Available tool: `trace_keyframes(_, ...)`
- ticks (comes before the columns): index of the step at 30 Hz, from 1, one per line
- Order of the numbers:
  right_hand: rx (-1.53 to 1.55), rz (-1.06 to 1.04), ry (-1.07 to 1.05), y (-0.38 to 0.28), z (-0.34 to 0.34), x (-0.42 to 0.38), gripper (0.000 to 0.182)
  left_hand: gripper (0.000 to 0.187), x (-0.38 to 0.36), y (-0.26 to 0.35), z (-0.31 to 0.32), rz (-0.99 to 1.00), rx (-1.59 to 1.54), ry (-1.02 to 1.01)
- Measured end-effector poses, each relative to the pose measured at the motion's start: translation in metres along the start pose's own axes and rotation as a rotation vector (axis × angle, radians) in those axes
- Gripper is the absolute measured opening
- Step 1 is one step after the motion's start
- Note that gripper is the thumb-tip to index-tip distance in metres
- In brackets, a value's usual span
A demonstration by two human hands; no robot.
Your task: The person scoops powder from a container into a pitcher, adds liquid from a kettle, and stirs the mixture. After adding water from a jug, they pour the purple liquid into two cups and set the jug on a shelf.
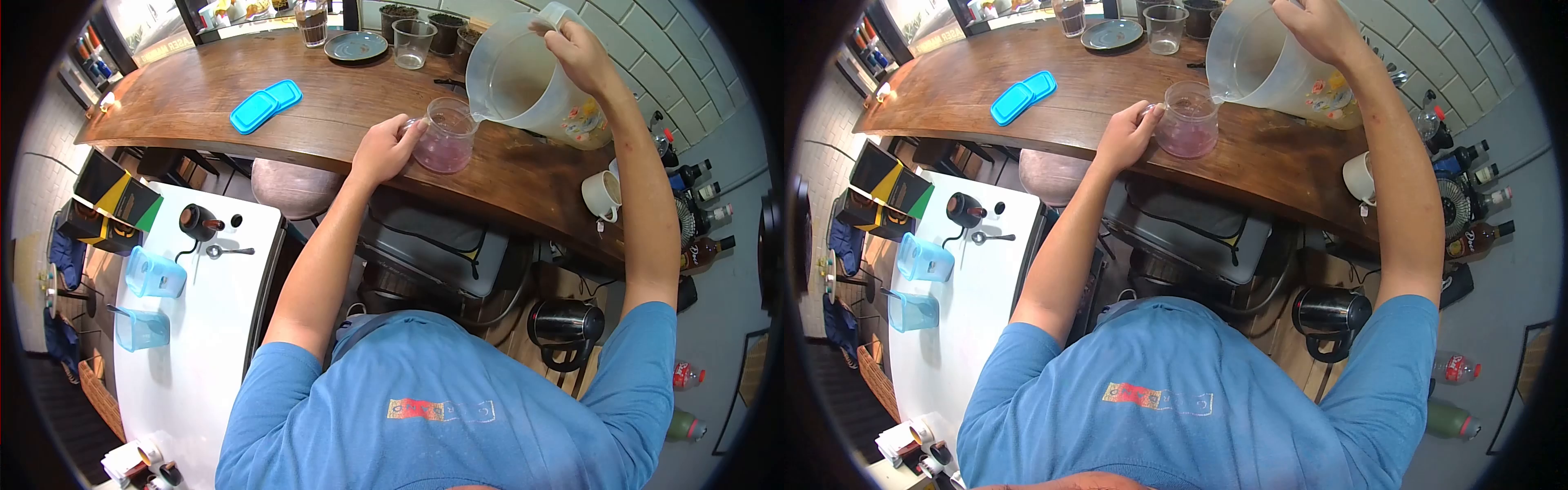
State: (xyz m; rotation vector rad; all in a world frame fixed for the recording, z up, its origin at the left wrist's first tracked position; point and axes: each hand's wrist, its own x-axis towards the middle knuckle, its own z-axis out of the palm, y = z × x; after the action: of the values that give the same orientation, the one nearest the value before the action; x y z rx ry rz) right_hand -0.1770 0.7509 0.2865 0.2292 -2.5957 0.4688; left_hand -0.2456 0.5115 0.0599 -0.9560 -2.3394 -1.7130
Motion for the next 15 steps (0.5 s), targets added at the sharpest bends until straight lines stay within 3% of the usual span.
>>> trace_keyframes(10,0.017,0.066,-0.006,0.0023,0.0011,0.0002,0.036,0.041,0.0002,-0.0016,0.0014,0.022,-0.013,0.004)
trace_keyframes(15,-0.091,0.0,0.048,0.0018,0.0028,-0.0014,0.033,0.041,0.0002,-0.0006,0.0005,0.013,-0.003,-0.004)
